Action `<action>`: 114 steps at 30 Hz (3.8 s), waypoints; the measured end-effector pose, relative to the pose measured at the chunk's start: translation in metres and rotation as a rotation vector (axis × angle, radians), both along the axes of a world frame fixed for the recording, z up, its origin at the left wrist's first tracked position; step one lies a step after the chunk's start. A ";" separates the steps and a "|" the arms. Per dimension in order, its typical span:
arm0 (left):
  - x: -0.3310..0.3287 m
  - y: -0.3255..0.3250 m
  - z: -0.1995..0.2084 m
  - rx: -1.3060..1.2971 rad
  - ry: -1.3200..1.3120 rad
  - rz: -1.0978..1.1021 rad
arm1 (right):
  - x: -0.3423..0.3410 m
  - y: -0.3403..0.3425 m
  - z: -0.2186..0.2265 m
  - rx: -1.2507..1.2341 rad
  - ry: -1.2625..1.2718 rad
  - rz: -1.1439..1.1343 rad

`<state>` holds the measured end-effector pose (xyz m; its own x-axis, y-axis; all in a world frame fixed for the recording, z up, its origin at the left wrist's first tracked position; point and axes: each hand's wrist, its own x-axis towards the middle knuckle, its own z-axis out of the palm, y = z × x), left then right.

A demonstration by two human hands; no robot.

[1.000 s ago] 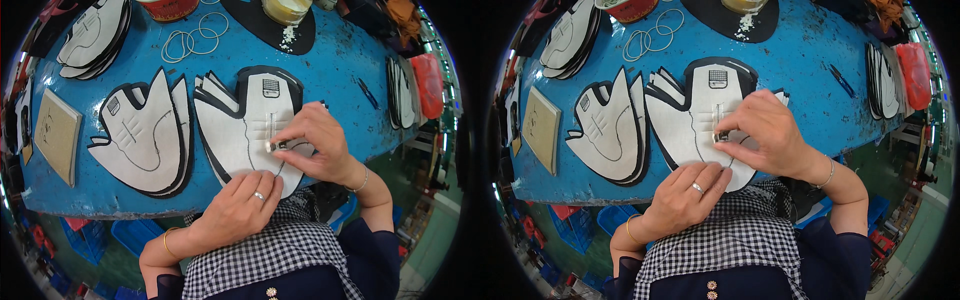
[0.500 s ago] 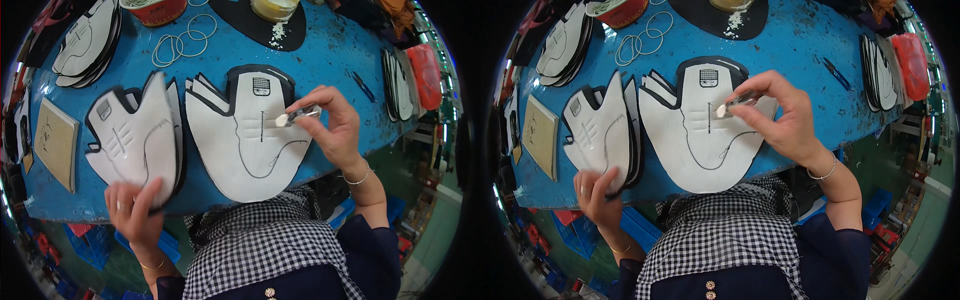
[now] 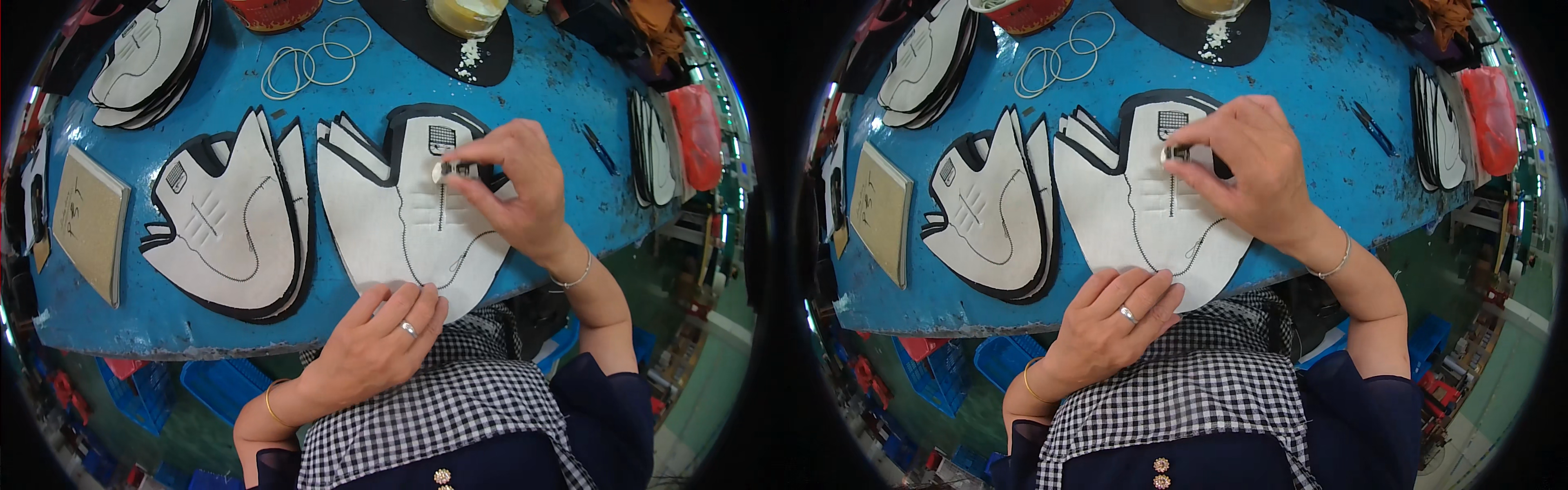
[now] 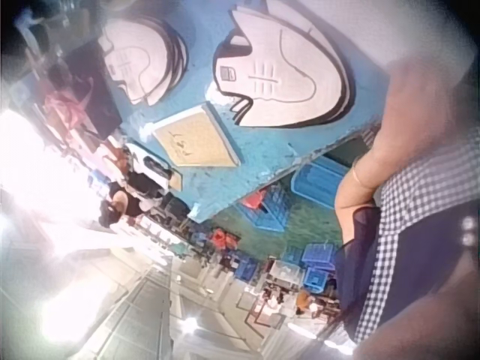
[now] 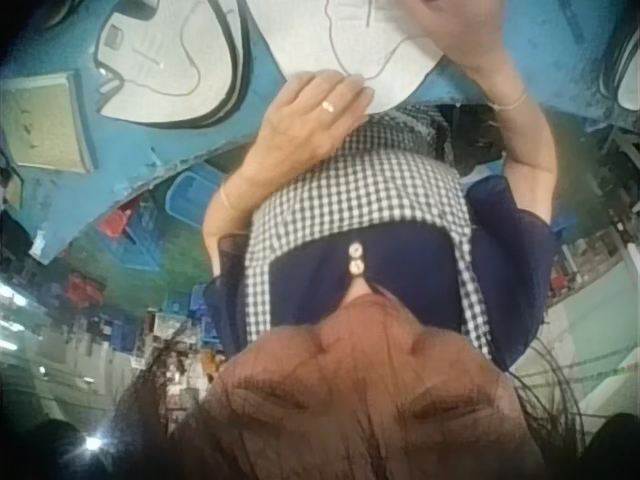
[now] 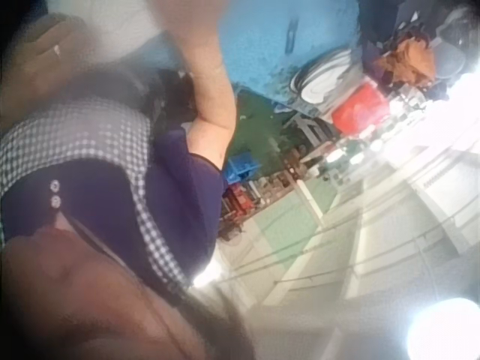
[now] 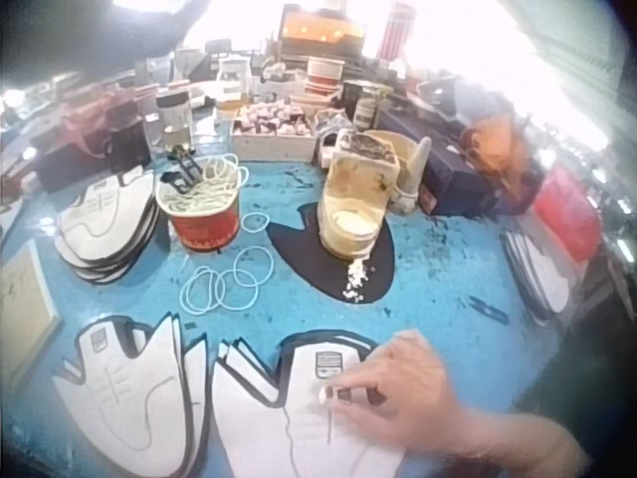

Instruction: The person applies adhesive to shoe upper panels with an adhesive brush, then attaches black strips to the panels by hand.

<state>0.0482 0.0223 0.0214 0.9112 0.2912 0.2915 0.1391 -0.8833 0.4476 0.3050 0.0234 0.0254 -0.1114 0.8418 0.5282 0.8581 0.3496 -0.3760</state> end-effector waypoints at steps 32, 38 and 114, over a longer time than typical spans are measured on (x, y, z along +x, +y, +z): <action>-0.111 0.066 0.043 0.716 -0.679 0.599 | 0.114 0.101 0.028 -0.218 0.466 -0.450; -0.114 0.038 0.010 0.262 0.115 0.493 | 0.049 0.028 0.022 -0.354 0.721 -0.091; -0.087 0.055 0.024 0.500 -0.229 0.579 | 0.123 0.137 -0.004 -0.027 0.205 -0.414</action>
